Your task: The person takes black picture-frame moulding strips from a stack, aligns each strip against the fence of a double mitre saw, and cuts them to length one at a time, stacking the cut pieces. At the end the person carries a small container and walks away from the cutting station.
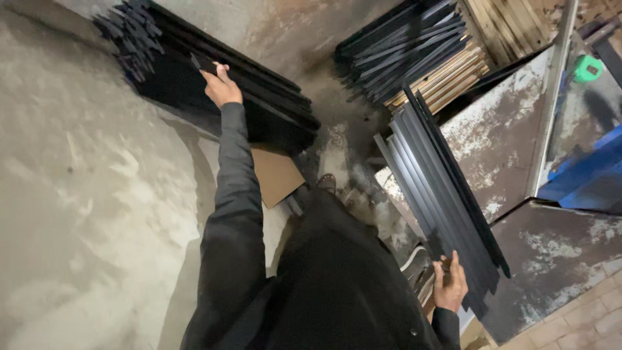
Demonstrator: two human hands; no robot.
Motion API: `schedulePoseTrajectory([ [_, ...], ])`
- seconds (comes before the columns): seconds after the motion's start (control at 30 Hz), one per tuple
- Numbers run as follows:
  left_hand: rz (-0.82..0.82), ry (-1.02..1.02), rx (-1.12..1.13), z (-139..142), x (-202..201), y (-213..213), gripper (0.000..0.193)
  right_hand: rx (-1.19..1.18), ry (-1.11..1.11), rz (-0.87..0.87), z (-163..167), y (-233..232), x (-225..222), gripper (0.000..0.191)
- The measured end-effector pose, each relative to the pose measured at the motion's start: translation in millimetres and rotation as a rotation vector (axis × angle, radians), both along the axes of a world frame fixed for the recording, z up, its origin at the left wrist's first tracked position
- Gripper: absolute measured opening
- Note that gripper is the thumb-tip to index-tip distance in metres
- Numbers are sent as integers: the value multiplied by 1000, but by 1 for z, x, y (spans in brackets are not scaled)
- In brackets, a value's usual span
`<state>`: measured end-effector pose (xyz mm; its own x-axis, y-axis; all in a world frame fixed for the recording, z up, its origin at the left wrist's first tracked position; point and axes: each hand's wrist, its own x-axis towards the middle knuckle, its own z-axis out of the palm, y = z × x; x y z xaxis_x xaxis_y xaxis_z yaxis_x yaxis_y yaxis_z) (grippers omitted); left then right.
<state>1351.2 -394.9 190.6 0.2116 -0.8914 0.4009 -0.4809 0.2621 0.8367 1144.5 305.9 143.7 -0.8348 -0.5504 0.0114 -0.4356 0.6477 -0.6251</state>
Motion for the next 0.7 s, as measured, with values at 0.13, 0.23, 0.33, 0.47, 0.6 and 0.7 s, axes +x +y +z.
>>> schedulePoseTrajectory([
  [0.13,9,-65,39,2,-9,-53,29,46,1,-42,9,-37,8,59],
  [0.23,15,-45,105,3,-15,-76,31,100,39,-50,14,-52,9,59],
  [0.33,64,-24,192,0,-13,-95,51,79,20,-55,17,-64,10,59],
  [0.47,160,-49,222,-4,2,-120,57,49,-6,-58,20,-83,12,57],
  [0.6,218,-74,222,-4,16,-132,60,6,-96,-108,23,-101,13,56],
  [0.7,326,-228,333,0,22,-133,56,6,-67,-69,25,-113,9,54],
])
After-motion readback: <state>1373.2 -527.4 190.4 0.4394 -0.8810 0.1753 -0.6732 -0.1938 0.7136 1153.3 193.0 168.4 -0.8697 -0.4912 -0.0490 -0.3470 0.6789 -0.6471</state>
